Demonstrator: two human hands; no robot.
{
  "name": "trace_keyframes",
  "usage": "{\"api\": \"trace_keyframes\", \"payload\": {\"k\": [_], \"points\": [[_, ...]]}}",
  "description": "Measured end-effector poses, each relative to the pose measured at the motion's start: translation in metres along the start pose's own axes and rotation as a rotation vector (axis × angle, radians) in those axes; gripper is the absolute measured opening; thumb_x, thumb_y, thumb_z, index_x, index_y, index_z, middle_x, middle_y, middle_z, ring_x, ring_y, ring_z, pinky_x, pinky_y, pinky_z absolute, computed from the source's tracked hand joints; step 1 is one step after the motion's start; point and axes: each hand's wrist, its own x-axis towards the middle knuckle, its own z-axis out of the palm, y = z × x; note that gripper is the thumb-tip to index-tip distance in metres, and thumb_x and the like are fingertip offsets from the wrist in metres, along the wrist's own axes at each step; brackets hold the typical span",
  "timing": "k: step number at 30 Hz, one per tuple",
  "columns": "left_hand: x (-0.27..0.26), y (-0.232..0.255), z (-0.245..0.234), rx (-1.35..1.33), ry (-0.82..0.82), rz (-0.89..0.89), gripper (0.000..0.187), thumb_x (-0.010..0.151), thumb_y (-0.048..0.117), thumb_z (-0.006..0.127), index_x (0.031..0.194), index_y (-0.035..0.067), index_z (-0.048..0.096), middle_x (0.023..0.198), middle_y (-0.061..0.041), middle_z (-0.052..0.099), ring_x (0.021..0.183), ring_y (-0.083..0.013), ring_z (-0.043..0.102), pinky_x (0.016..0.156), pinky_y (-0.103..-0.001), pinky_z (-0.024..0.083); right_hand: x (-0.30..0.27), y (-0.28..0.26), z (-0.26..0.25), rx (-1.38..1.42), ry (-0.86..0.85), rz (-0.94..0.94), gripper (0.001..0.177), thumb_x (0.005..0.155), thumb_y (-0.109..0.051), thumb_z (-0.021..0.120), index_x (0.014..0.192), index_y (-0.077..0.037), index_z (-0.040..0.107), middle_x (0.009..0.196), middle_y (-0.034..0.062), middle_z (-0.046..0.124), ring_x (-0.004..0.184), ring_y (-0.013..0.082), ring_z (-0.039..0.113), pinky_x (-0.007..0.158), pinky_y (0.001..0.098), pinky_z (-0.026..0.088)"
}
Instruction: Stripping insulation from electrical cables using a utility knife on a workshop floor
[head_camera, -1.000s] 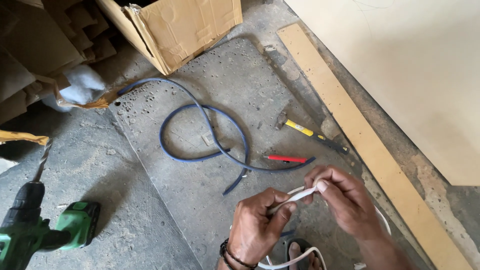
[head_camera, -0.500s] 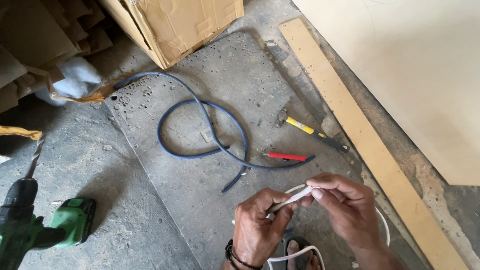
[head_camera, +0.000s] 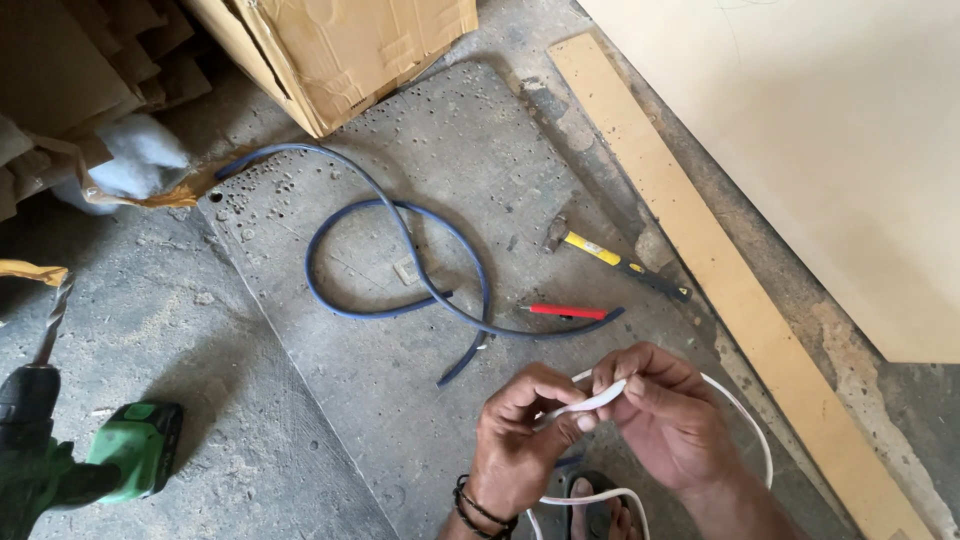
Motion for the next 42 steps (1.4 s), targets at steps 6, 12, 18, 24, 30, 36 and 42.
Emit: {"api": "trace_keyframes", "payload": {"k": [6,12,18,24,30,36,42], "points": [[0.002,0.014,-0.003,0.229,-0.022,0.005,0.015,0.087,0.003,0.078,0.102,0.003,0.074,0.095,-0.007,0.068,0.077,-0.0124,0.06,0.071,-0.028,0.05,-0.001,-0.013,0.009,-0.443,0.005,-0.101,0.014,0.095,0.006,0.057,0.104,0.002,0.067,0.101,0.0172,0.071,0.087,0.0217,0.069,0.078,0.0374,0.057],[0.004,0.017,-0.003,0.303,0.017,0.068,0.017,0.082,0.0,0.081,0.098,0.005,0.077,0.093,-0.008,0.071,0.078,-0.0147,0.065,0.073,-0.029,0.054,0.003,-0.017,0.014,-0.371,-0.09,-0.106,0.02,0.095,0.008,0.055,0.112,0.006,0.065,0.106,0.0202,0.071,0.088,0.0227,0.069,0.076,0.0375,0.06],[0.004,0.016,-0.007,0.448,0.025,0.095,0.024,0.077,-0.004,0.083,0.096,0.009,0.079,0.093,-0.006,0.072,0.08,-0.0151,0.068,0.071,-0.029,0.056,0.001,-0.017,0.013,-0.46,-0.049,-0.069,0.013,0.093,0.007,0.057,0.103,0.003,0.065,0.098,0.018,0.069,0.082,0.0216,0.067,0.072,0.0379,0.06],[0.005,0.038,0.005,0.55,0.031,0.099,0.025,0.078,0.0,0.08,0.101,0.01,0.077,0.102,-0.007,0.072,0.089,-0.0184,0.071,0.076,-0.032,0.059,0.0,-0.013,0.015,-0.708,-0.045,-0.094,0.011,0.089,0.009,0.055,0.091,0.0,0.062,0.091,0.0136,0.067,0.072,0.0149,0.06,0.063,0.0284,0.053],[0.007,0.041,0.002,0.502,0.023,0.096,0.015,0.084,0.003,0.077,0.098,0.007,0.075,0.097,-0.008,0.071,0.078,-0.0157,0.068,0.068,-0.029,0.056,-0.004,-0.011,0.018,-0.766,0.013,-0.105,0.018,0.085,0.011,0.057,0.1,0.005,0.064,0.097,0.0149,0.072,0.072,0.0138,0.068,0.065,0.0258,0.058],[0.002,0.028,0.005,0.307,-0.001,0.062,0.015,0.09,-0.005,0.068,0.1,0.005,0.064,0.098,-0.007,0.06,0.083,-0.0167,0.064,0.076,-0.031,0.053,-0.001,-0.007,0.029,-0.843,-0.02,-0.109,0.011,0.088,0.006,0.054,0.093,-0.003,0.058,0.09,0.0079,0.064,0.067,0.0096,0.05,0.059,0.0247,0.043],[0.0,0.004,0.004,-0.192,-0.028,-0.007,0.013,0.097,-0.01,0.06,0.106,0.0,0.061,0.101,-0.01,0.06,0.088,-0.0202,0.063,0.081,-0.034,0.054,-0.002,0.002,0.023,-0.632,0.022,-0.059,0.009,0.094,0.003,0.05,0.092,-0.002,0.058,0.091,0.011,0.062,0.072,0.0142,0.057,0.061,0.028,0.053]]}}
